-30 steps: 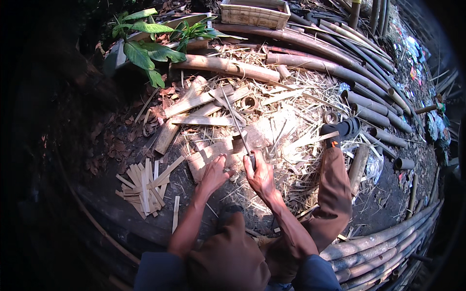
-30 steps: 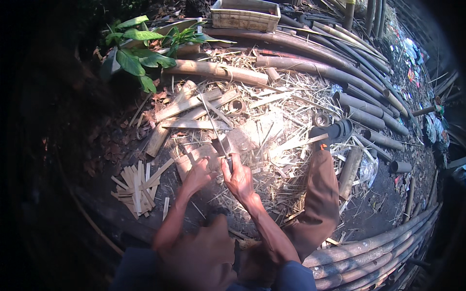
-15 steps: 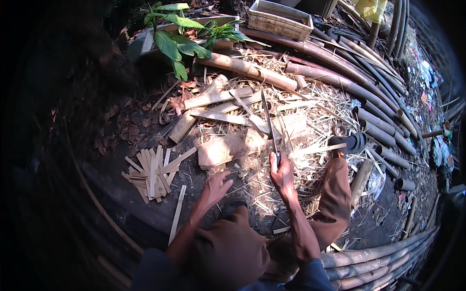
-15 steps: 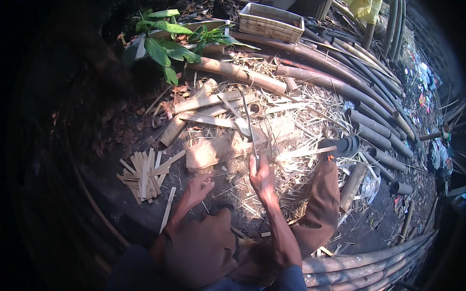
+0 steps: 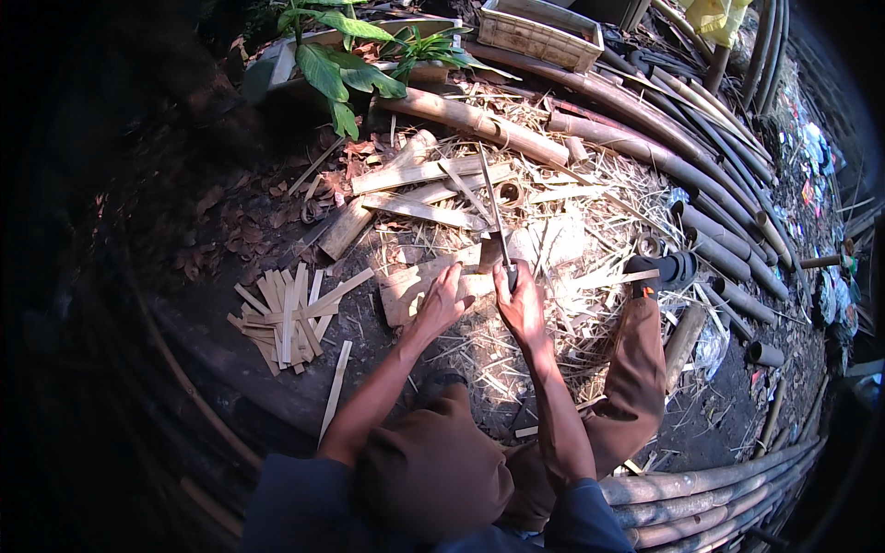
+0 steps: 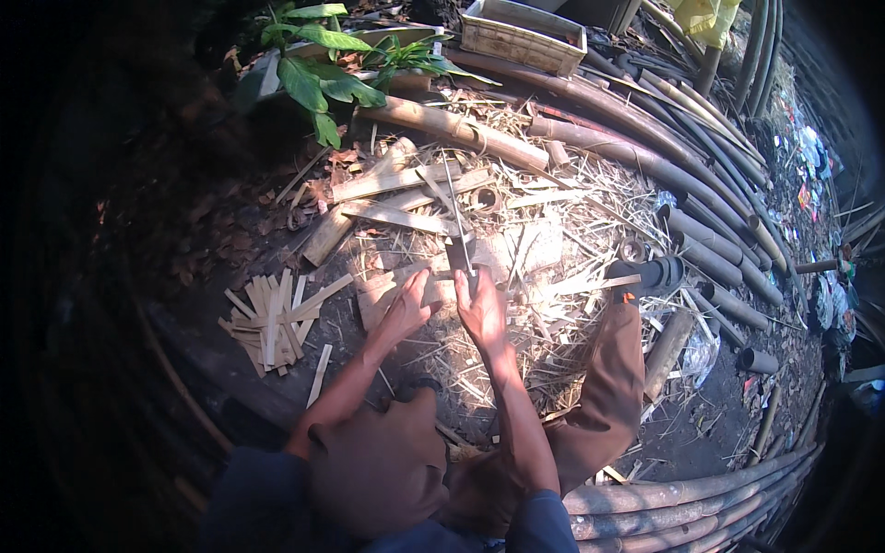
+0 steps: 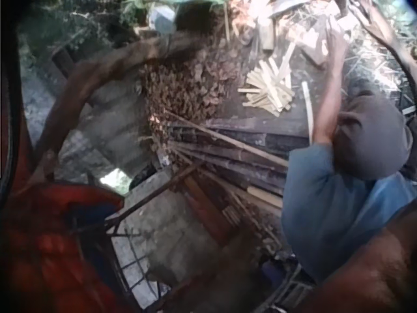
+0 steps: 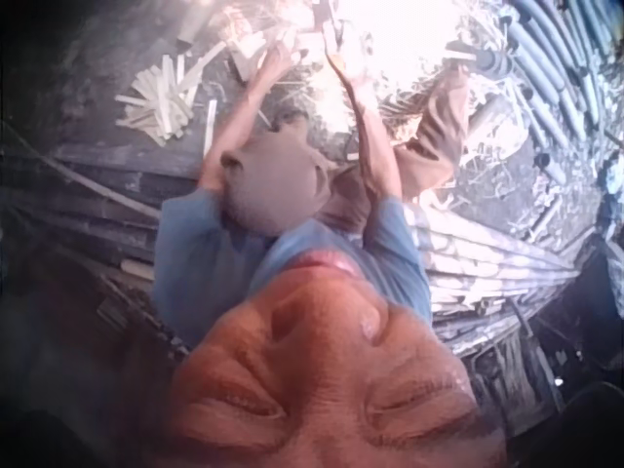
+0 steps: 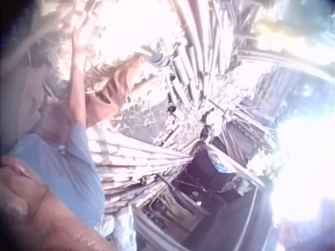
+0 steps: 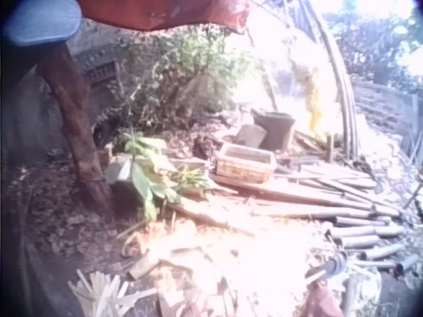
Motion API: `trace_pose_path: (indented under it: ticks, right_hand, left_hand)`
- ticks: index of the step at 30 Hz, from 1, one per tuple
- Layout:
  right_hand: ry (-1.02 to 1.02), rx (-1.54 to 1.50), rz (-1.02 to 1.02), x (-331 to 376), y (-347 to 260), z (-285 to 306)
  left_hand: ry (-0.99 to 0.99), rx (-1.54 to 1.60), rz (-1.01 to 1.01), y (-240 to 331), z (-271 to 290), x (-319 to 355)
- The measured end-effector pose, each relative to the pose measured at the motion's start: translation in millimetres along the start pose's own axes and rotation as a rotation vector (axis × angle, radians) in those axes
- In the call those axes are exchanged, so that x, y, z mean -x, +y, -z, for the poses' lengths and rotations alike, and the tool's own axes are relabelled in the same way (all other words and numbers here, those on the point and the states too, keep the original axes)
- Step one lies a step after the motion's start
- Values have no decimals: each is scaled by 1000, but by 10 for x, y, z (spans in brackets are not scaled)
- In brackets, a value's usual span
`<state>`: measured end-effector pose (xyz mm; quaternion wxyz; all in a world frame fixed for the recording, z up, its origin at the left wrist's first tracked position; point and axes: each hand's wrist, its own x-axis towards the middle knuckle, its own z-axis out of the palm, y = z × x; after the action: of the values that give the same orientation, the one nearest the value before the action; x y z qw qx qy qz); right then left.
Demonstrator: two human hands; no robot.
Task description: The person sits on the ground and uses a machete to split bamboo pieces into thin strips. The person repeatedly positions bamboo segments and strikes them with the blade to produce uniform slats.
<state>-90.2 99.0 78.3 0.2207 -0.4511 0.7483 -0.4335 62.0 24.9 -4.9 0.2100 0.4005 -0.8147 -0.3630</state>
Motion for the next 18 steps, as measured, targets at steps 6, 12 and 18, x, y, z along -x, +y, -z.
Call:
trace_pose_path:
  ticks: [6, 12, 18]
  right_hand:
    - [90, -131, 95, 9, -566, 507]
    - [-1, 16, 63, 162, -388, 228]
    - [-56, 13, -328, 350, 820, -302]
  left_hand:
    - [-131, 72, 138, -114, 255, 405]
    - [-85, 191, 374, -274, 668, 1116]
    - [-76, 348, 405, -131, 542, 992]
